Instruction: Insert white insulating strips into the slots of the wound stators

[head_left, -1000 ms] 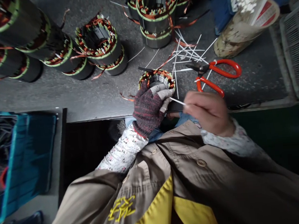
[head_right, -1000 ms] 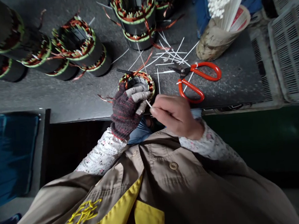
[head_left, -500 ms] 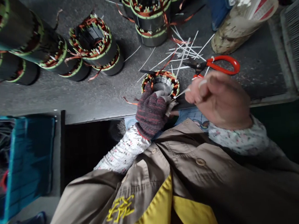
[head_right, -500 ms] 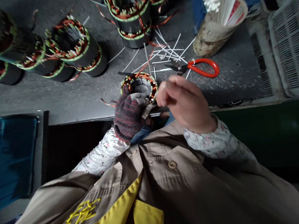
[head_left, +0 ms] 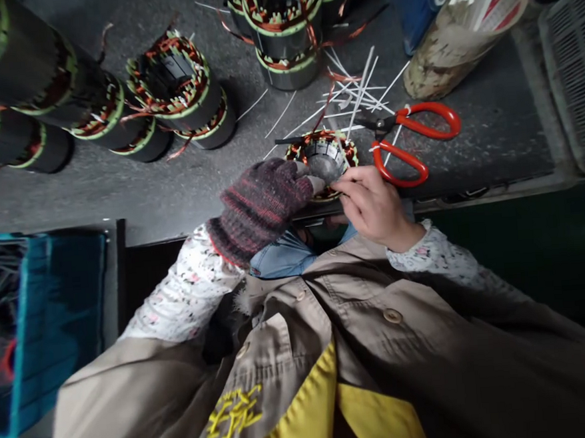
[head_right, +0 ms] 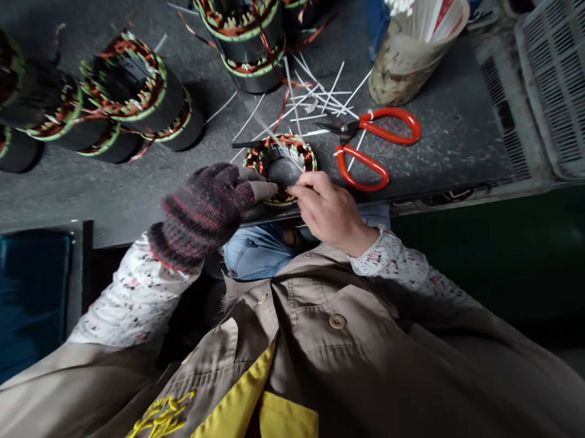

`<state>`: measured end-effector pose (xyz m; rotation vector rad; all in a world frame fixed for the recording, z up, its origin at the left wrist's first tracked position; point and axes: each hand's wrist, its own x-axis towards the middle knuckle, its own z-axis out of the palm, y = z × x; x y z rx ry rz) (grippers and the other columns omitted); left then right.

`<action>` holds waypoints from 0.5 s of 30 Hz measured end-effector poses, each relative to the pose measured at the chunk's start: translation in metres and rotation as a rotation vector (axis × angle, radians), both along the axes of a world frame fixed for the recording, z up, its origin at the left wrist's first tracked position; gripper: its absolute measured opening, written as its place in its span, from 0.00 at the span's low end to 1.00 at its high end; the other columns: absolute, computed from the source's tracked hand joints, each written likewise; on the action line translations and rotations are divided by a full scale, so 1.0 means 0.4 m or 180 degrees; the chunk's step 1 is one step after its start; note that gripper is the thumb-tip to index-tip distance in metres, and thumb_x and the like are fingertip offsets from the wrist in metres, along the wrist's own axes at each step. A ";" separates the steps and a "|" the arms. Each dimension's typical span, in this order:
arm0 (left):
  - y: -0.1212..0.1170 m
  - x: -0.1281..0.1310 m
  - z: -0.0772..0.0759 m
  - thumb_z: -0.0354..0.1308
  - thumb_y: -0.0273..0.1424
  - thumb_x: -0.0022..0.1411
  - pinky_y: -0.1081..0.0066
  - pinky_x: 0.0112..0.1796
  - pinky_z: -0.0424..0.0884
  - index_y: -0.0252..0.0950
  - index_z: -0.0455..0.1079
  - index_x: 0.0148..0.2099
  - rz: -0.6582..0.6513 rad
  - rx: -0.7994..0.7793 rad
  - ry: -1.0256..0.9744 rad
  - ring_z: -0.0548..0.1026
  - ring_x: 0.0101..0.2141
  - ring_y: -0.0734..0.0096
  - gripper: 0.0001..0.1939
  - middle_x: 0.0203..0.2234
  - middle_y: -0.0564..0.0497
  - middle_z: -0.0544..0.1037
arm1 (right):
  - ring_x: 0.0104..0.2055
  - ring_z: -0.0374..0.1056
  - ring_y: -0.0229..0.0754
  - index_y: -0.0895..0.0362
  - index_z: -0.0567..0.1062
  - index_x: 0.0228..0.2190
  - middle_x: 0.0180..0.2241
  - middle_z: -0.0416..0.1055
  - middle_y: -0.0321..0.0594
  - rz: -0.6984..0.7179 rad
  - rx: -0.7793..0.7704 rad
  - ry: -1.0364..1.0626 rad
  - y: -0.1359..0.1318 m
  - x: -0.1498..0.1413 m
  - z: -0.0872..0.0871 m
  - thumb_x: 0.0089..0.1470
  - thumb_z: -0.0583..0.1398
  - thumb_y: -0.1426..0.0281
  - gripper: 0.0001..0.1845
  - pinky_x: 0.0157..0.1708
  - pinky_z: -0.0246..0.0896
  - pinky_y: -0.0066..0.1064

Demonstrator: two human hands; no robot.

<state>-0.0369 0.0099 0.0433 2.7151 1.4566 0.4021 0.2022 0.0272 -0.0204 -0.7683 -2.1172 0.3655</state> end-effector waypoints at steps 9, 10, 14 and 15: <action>0.038 -0.004 0.016 0.47 0.34 0.75 0.49 0.66 0.67 0.44 0.73 0.54 -0.0812 0.0264 -0.0148 0.79 0.53 0.61 0.14 0.52 0.51 0.81 | 0.42 0.72 0.46 0.50 0.76 0.37 0.38 0.74 0.40 -0.0484 -0.0044 0.0403 0.075 0.039 0.031 0.64 0.59 0.70 0.05 0.44 0.70 0.41; 0.035 -0.002 0.026 0.46 0.32 0.75 0.47 0.69 0.62 0.44 0.72 0.55 -0.0920 0.0327 -0.0120 0.77 0.57 0.61 0.15 0.56 0.51 0.79 | 0.40 0.71 0.44 0.50 0.75 0.35 0.35 0.73 0.39 -0.0805 0.0088 0.0596 0.118 0.062 0.042 0.65 0.60 0.68 0.05 0.42 0.69 0.40; 0.052 0.006 0.038 0.47 0.38 0.73 0.44 0.68 0.64 0.40 0.72 0.56 -0.1299 0.0249 -0.0053 0.73 0.62 0.53 0.17 0.60 0.44 0.76 | 0.28 0.61 0.36 0.51 0.72 0.32 0.33 0.71 0.38 -0.1849 0.0538 0.1095 0.342 0.169 0.057 0.61 0.67 0.65 0.08 0.32 0.63 0.34; 0.061 0.007 0.031 0.48 0.39 0.73 0.44 0.67 0.67 0.40 0.72 0.54 -0.1340 0.0207 -0.0061 0.75 0.60 0.53 0.16 0.57 0.44 0.78 | 0.28 0.61 0.36 0.51 0.73 0.33 0.34 0.72 0.39 -0.1979 0.0605 0.1010 0.395 0.191 0.054 0.59 0.69 0.65 0.09 0.32 0.63 0.34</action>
